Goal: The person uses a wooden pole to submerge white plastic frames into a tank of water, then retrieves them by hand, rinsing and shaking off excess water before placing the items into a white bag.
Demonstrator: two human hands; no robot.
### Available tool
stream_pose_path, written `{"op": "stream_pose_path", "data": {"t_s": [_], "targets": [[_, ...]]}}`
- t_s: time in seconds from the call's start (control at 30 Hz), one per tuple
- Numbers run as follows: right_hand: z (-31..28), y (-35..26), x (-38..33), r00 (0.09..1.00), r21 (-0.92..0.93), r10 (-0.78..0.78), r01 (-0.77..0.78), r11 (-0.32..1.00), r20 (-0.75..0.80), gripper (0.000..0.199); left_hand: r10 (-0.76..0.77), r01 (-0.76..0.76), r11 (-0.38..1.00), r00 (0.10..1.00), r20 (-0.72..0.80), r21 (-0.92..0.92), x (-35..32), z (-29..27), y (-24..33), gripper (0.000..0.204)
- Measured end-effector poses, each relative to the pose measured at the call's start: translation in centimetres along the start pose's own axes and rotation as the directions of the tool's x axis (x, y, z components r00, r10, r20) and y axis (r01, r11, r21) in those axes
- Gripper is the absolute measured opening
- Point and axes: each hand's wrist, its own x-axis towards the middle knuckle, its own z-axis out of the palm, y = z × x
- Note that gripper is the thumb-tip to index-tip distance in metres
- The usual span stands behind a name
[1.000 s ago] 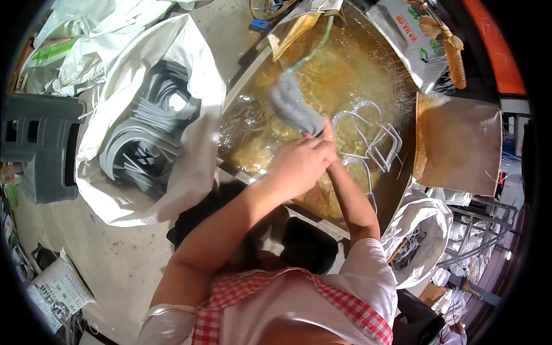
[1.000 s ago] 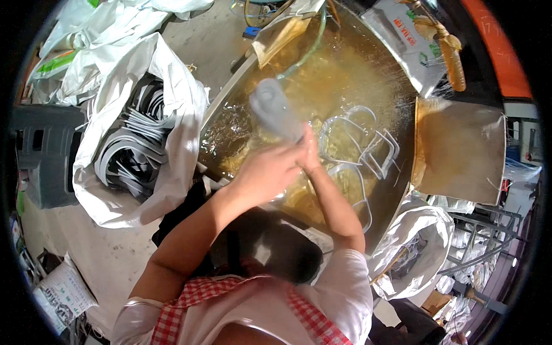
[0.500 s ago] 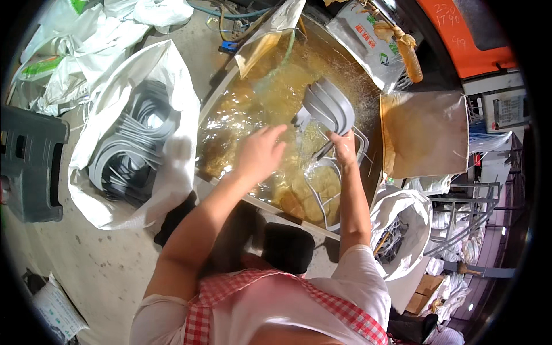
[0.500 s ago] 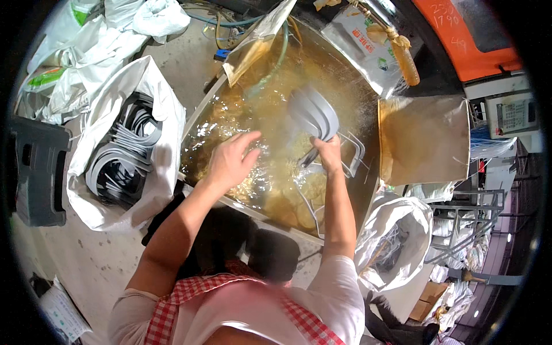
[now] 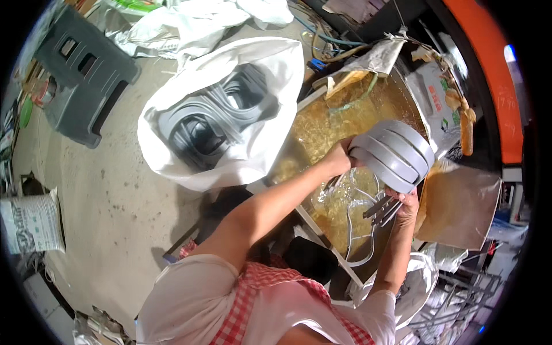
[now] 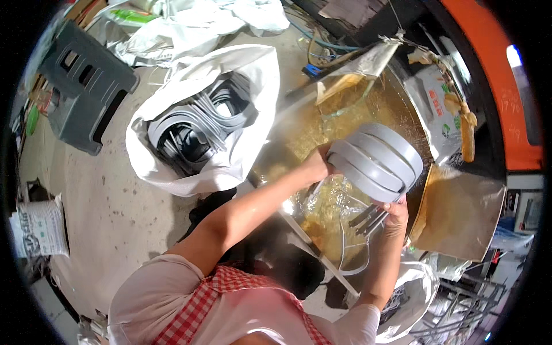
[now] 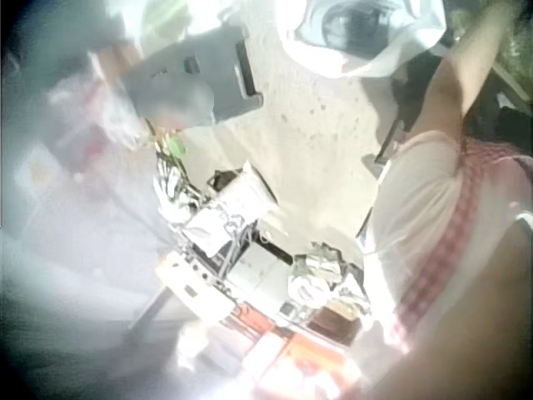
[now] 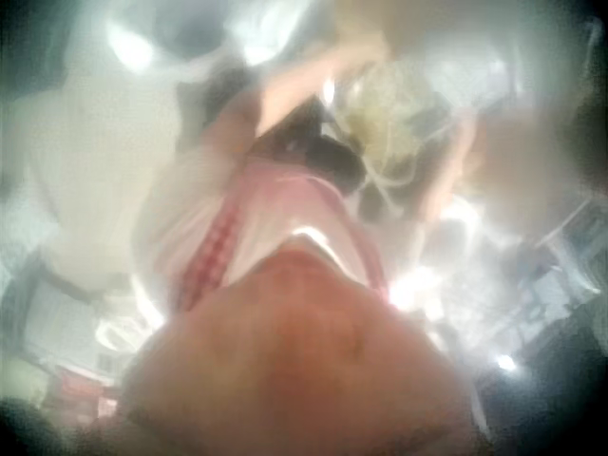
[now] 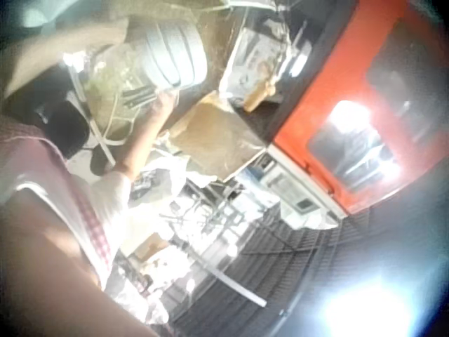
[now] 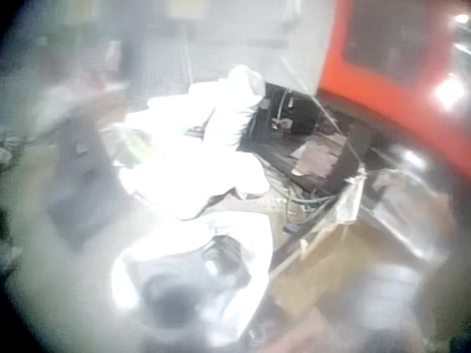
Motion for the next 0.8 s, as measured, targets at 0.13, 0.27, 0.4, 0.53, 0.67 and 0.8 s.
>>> {"op": "stream_pose_path", "data": {"t_s": [0.13, 0.27, 0.4, 0.53, 0.67, 0.8], "targets": [[5.5, -0.1, 2.1, 0.886, -0.411, -0.193, 0.003, 0.912, -0.423, 0.041, -0.143, 0.12, 0.976, 0.983, -0.119, -0.181, -0.3, 0.5, 0.7, 0.045], [3.1, 1.7, 0.7, 0.891, -0.612, -0.111, -0.208, 0.763, -0.441, 0.015, -0.106, 0.091, 0.988, 0.987, -0.124, -0.121, -0.8, 0.9, 1.7, 0.045], [6.1, 0.1, 1.2, 0.909, -0.618, -0.114, -0.177, 0.766, -0.401, 0.042, 0.264, -0.238, 0.962, 0.938, -0.225, 0.136, -2.4, -0.3, 4.1, 0.056], [12.5, 0.2, 5.3, 0.984, -0.431, -0.168, 0.129, 0.893, -0.055, 0.079, 0.148, -0.242, 0.937, 0.928, -0.341, -0.253, -6.1, -5.4, 11.0, 0.051], [15.7, 4.8, 14.3, 0.976, -0.203, -0.184, 0.158, 0.966, -0.115, 0.066, 0.187, -0.216, 0.976, 0.876, -0.445, -0.015, -11.4, -14.4, 12.9, 0.018], [20.6, 13.6, 18.8, 0.977, -0.753, -0.176, 0.023, 0.657, -0.124, 0.079, -0.448, 0.259, 0.883, 0.713, -0.54, -0.391, -14.6, -21.2, 11.3, 0.008]]}}
